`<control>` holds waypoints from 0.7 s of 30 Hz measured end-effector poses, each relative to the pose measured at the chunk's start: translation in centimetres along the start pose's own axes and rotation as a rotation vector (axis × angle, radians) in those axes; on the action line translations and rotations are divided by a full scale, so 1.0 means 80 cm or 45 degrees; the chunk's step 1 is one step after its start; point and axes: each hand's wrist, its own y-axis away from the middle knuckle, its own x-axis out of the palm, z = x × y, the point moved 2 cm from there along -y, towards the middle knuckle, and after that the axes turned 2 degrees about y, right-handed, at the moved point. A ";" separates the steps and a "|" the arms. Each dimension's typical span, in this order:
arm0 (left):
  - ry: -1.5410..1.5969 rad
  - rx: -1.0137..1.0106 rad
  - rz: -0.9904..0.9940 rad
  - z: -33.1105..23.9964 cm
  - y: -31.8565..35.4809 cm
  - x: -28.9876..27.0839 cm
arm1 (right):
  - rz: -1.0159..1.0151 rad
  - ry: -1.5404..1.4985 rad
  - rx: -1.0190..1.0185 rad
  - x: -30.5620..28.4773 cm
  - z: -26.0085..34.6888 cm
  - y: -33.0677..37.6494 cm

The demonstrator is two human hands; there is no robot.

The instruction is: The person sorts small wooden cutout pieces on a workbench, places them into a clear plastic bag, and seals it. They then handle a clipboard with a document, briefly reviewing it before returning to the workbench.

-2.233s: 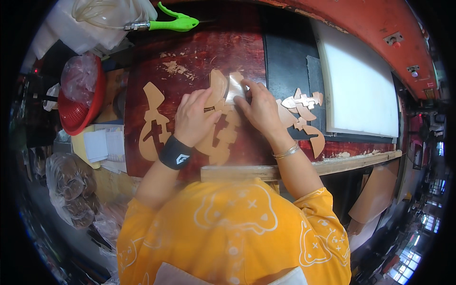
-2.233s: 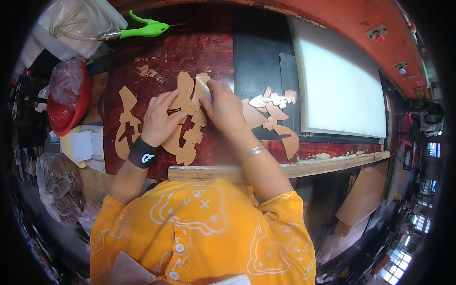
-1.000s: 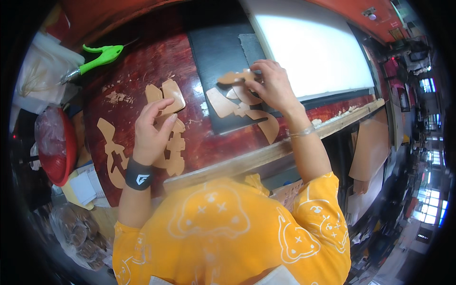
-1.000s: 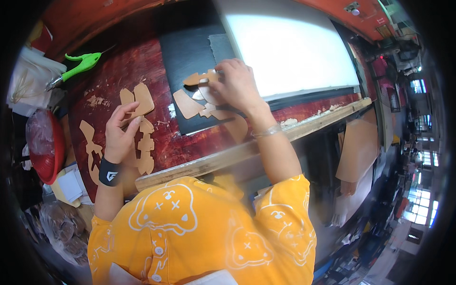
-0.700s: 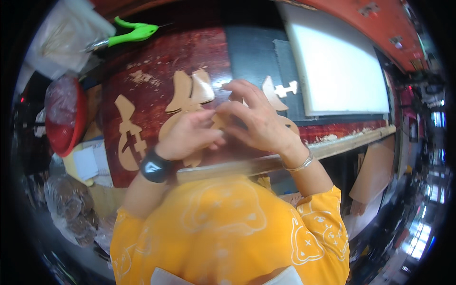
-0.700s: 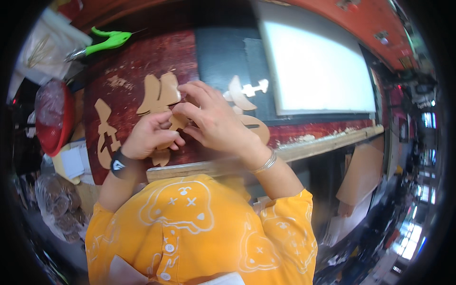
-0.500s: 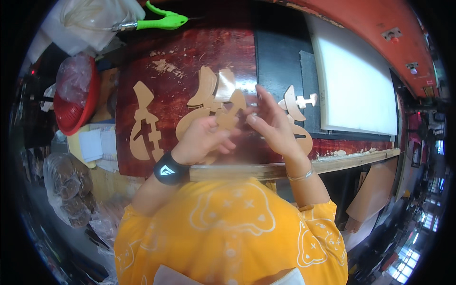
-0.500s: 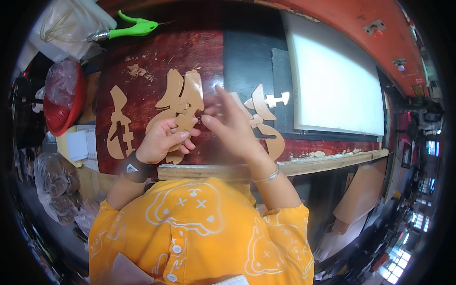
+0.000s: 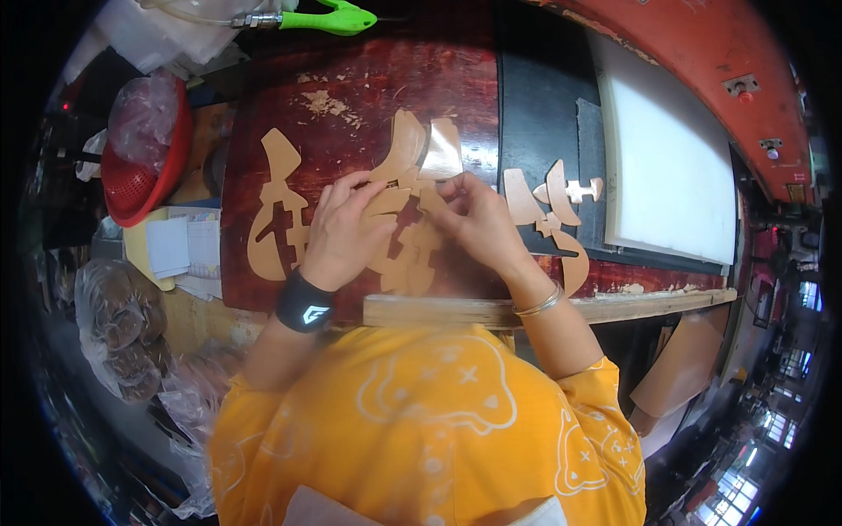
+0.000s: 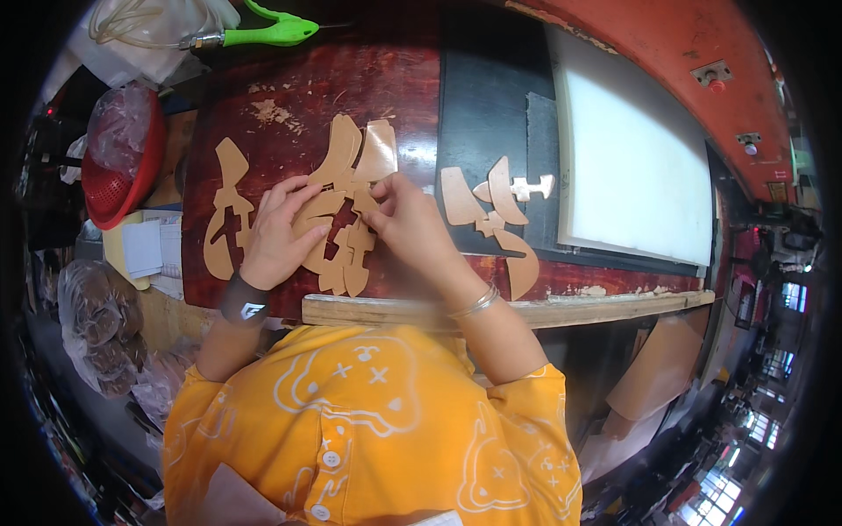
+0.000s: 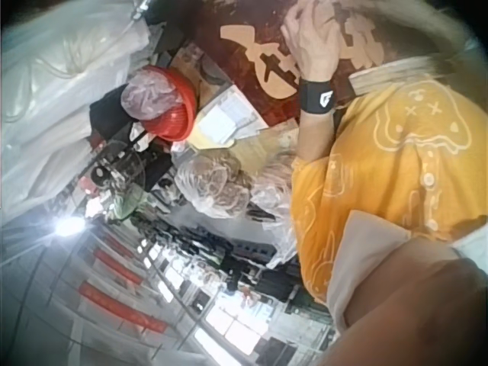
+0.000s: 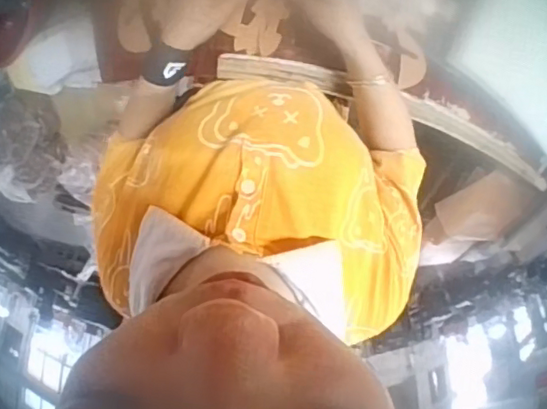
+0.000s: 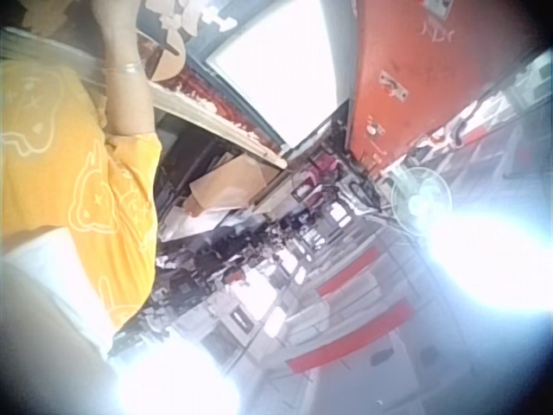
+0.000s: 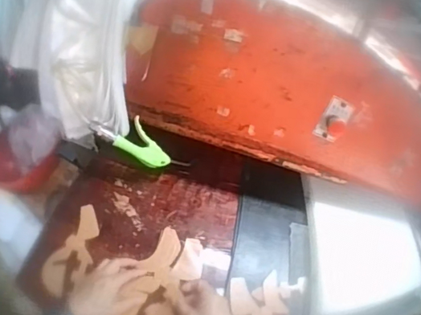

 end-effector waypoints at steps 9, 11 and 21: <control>0.063 -0.053 0.040 -0.009 0.004 0.000 | 0.050 -0.274 0.386 0.009 0.009 0.006; 0.035 -0.033 0.041 -0.009 0.005 0.001 | 0.041 -0.330 0.372 0.009 0.012 0.007; 0.014 0.014 0.117 -0.017 0.015 -0.007 | -0.157 0.364 -0.051 0.013 0.006 0.014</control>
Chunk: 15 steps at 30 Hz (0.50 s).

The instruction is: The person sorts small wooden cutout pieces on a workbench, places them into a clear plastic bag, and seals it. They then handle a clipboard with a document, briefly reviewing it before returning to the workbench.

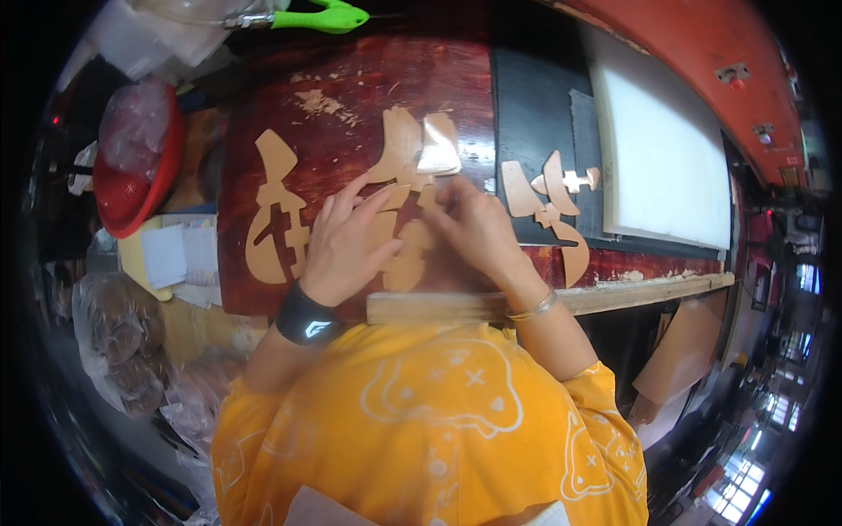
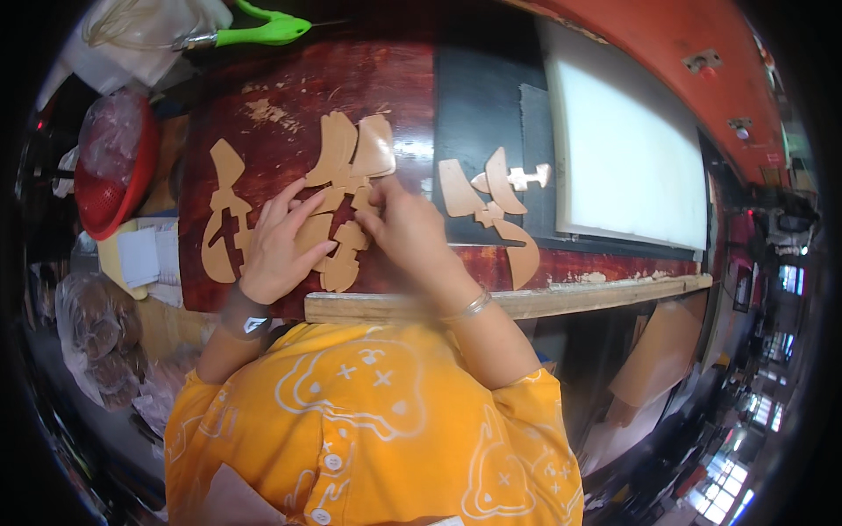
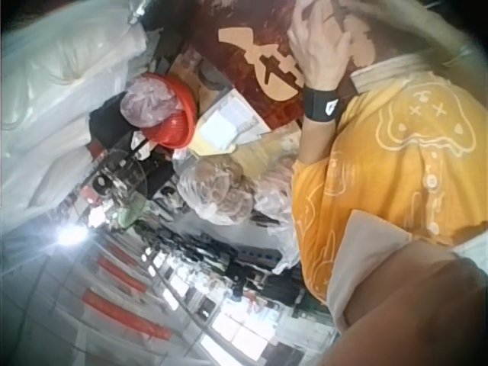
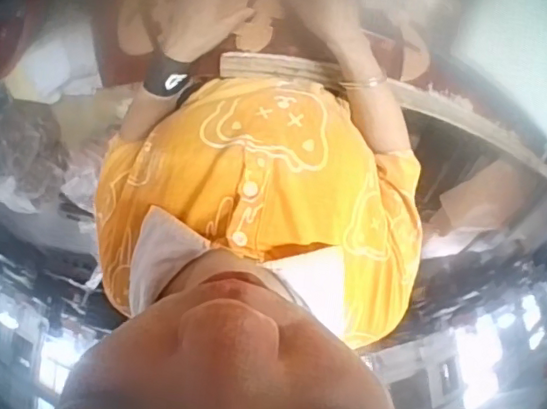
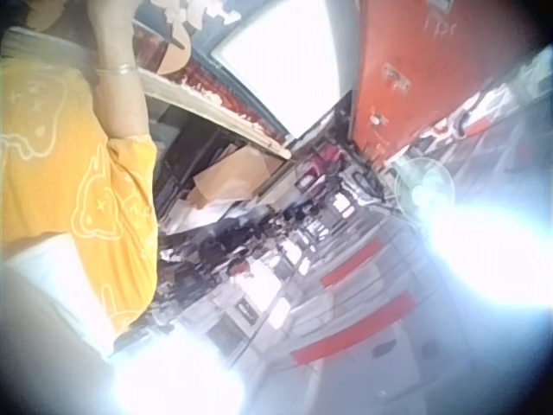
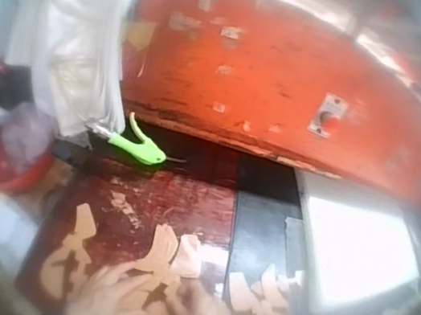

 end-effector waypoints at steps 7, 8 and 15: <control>0.002 -0.009 -0.111 0.003 -0.009 -0.014 | -0.441 0.274 0.056 -0.111 -0.061 0.035; 0.026 0.047 -0.119 0.000 -0.012 -0.016 | -0.458 0.509 0.069 -0.119 -0.071 0.039; 0.261 0.226 -0.055 -0.042 -0.036 -0.002 | -0.371 0.552 -0.237 -0.080 -0.088 0.079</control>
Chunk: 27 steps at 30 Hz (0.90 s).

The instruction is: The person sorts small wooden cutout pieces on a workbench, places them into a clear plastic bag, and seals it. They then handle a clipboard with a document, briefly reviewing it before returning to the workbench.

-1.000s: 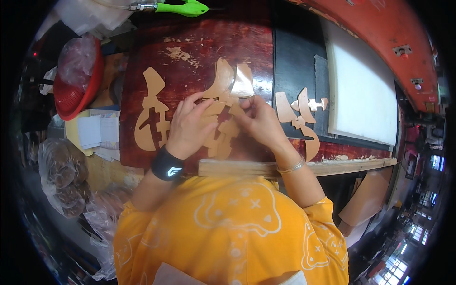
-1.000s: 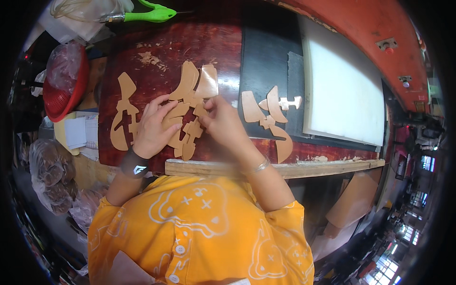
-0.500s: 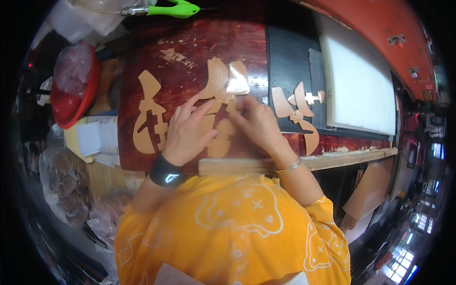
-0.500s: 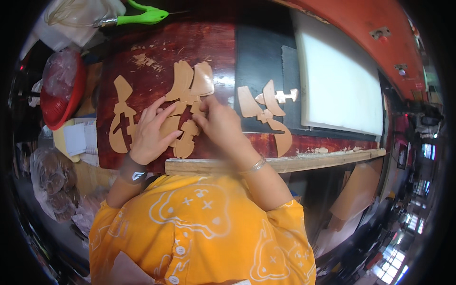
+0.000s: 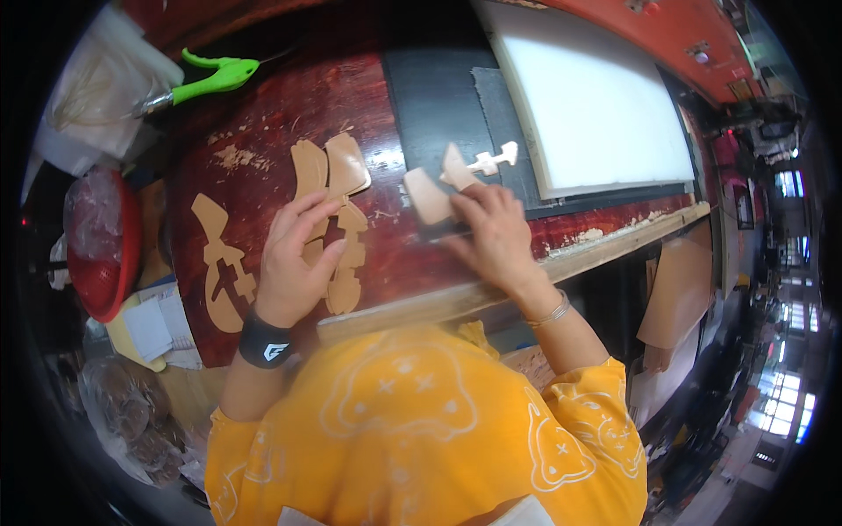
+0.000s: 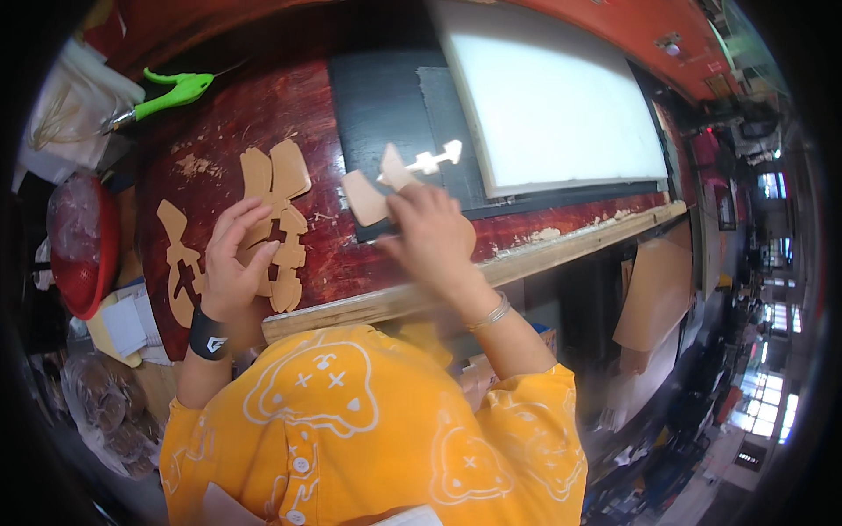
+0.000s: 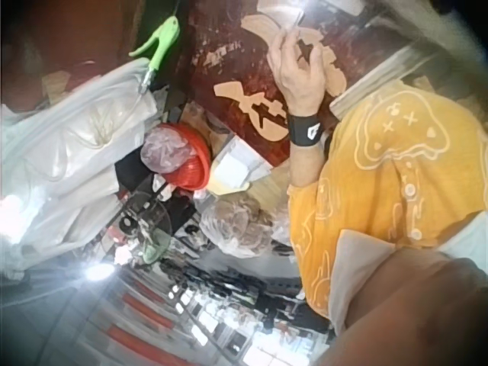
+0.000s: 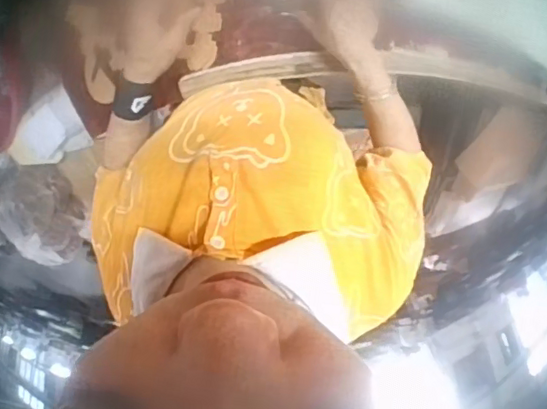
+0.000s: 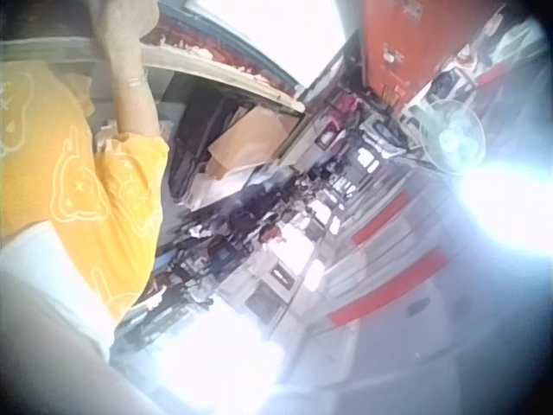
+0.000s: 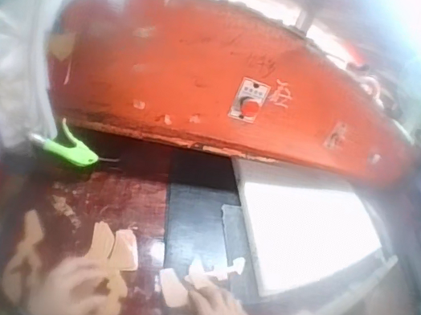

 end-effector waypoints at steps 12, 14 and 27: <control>0.350 -0.026 0.111 -0.021 -0.040 0.014 | -0.351 -1.340 0.477 -0.076 -0.003 -0.022; 0.613 -0.104 0.217 -0.025 -0.052 0.015 | -0.264 -1.617 0.434 -0.086 0.009 -0.036; 1.374 -0.591 0.270 0.000 -0.020 -0.021 | 0.508 -2.455 0.638 -0.017 0.112 -0.075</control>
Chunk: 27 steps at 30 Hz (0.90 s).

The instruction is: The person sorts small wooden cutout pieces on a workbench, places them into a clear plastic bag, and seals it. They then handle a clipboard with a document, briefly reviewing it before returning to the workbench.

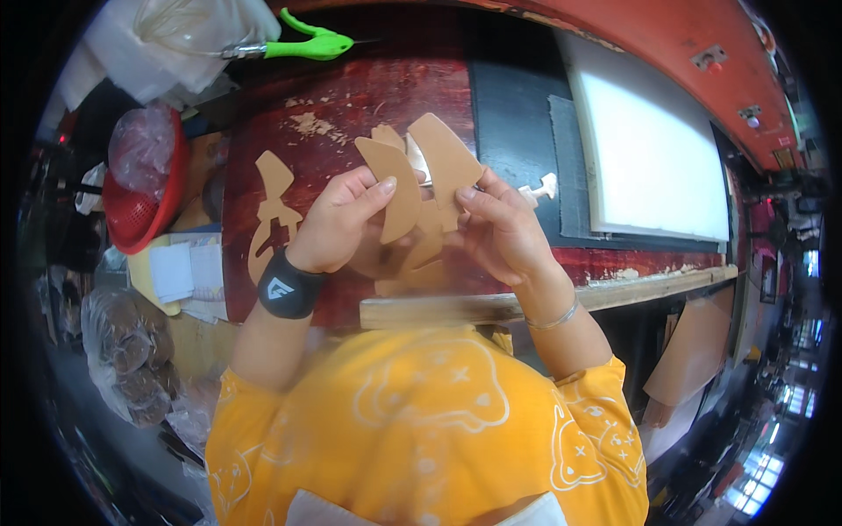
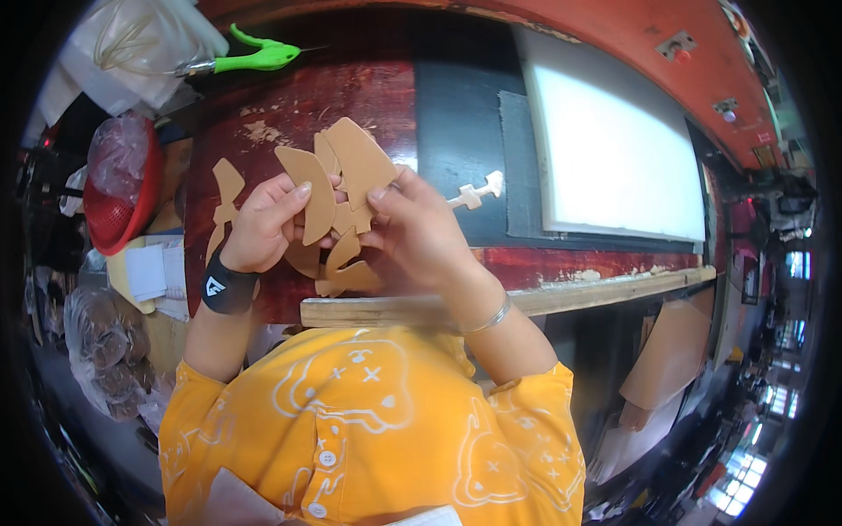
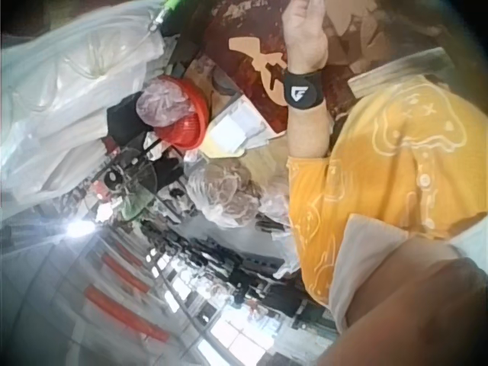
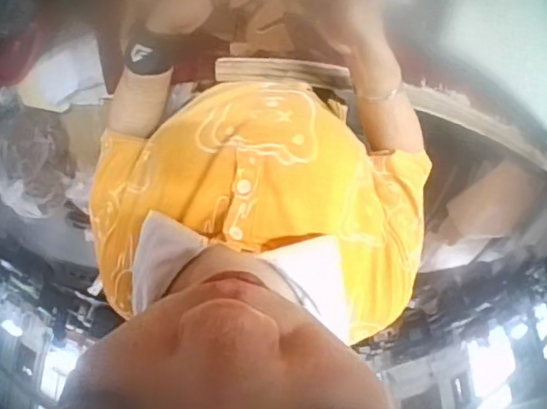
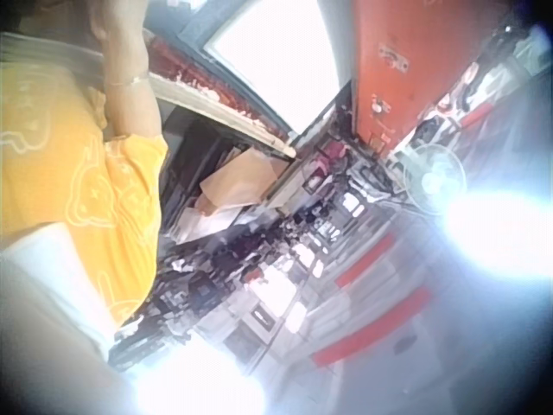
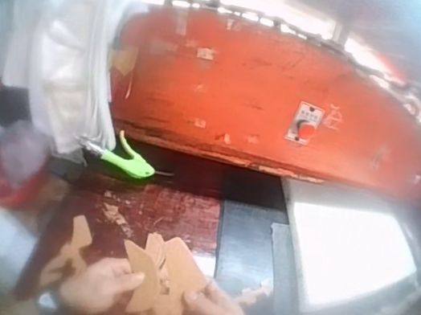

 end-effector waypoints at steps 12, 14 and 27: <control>-0.673 -0.053 -0.348 0.021 -0.049 -0.075 | -0.282 1.020 -0.157 -0.040 -0.054 -0.078; -0.929 0.095 -0.388 0.022 -0.051 -0.075 | -0.290 1.085 -0.248 -0.041 -0.052 -0.079; -1.156 0.300 -0.732 0.029 -0.004 -0.077 | -0.506 2.020 -0.705 -0.052 -0.019 -0.047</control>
